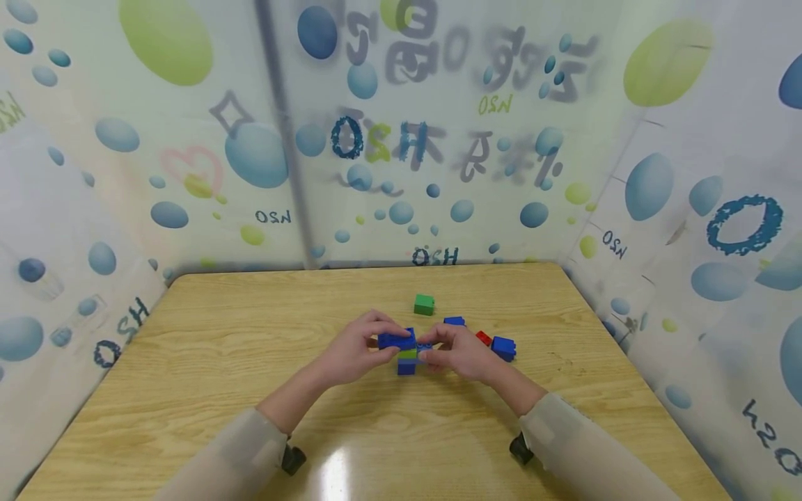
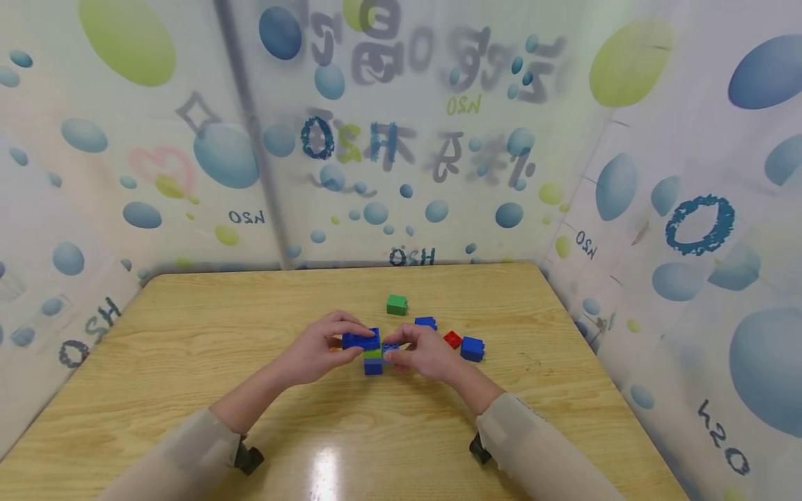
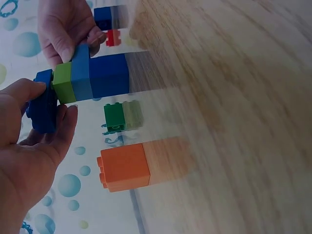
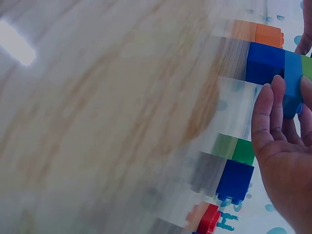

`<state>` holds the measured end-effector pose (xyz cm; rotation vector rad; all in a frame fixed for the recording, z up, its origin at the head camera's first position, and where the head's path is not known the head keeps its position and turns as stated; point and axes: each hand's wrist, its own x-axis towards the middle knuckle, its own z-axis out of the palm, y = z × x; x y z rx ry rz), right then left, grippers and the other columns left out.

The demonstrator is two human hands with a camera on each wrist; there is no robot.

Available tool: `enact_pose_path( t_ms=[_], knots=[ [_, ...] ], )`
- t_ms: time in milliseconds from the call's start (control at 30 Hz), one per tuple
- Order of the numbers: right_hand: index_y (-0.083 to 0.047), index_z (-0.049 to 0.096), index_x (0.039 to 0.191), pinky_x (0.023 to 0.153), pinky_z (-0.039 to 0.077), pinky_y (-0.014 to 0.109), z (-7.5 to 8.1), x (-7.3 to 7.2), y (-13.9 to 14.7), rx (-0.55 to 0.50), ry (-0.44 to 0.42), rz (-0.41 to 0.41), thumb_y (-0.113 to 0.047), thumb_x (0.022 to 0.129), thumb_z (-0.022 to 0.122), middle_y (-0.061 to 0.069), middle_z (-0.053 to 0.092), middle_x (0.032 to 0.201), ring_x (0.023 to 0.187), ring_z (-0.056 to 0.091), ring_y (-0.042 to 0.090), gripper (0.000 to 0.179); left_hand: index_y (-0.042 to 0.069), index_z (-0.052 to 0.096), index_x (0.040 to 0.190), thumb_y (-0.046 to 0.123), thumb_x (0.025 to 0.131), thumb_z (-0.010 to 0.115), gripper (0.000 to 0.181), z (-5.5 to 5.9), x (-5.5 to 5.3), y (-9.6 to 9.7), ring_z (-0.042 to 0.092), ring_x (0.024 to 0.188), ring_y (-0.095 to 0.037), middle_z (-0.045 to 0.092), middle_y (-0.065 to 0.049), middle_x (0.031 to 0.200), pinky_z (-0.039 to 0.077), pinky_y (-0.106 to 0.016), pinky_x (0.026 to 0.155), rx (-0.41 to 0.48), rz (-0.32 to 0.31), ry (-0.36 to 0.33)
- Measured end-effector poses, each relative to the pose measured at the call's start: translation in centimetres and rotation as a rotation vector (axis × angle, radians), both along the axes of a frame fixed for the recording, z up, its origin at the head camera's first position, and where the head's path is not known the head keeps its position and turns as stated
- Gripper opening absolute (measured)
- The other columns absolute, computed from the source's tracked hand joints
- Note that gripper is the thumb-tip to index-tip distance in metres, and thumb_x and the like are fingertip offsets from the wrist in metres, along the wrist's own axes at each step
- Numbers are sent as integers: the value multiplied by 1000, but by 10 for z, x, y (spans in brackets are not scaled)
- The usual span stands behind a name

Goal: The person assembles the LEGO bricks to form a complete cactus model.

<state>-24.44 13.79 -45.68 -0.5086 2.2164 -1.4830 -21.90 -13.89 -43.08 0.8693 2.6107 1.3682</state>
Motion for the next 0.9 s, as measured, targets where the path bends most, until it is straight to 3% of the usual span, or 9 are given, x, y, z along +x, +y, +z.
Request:
enact_pose_path(
  t_ms=[300,733,900],
  knots=[
    [-4,70,131,91,69,42,0,-1,0,-11,-9,2,-21,106,75,16,72,134,104,79,27,31,25,82,127,25,105,77,23,-1,-5,3,69,124,-23,74,0,135,65,-36,97,14,23,-63],
    [-5,71,131,91,69,42,-1,0,0,0,7,3,-22,107,75,16,73,134,98,79,27,30,21,85,120,22,105,77,17,3,-3,6,72,112,-17,79,0,125,61,-26,90,-44,6,34],
    [-5,71,131,90,69,41,-1,0,0,0,16,6,-21,107,74,17,73,135,98,80,27,29,21,84,121,23,105,77,18,4,-3,7,71,109,-17,79,0,125,62,-33,92,-61,16,16]
  ],
)
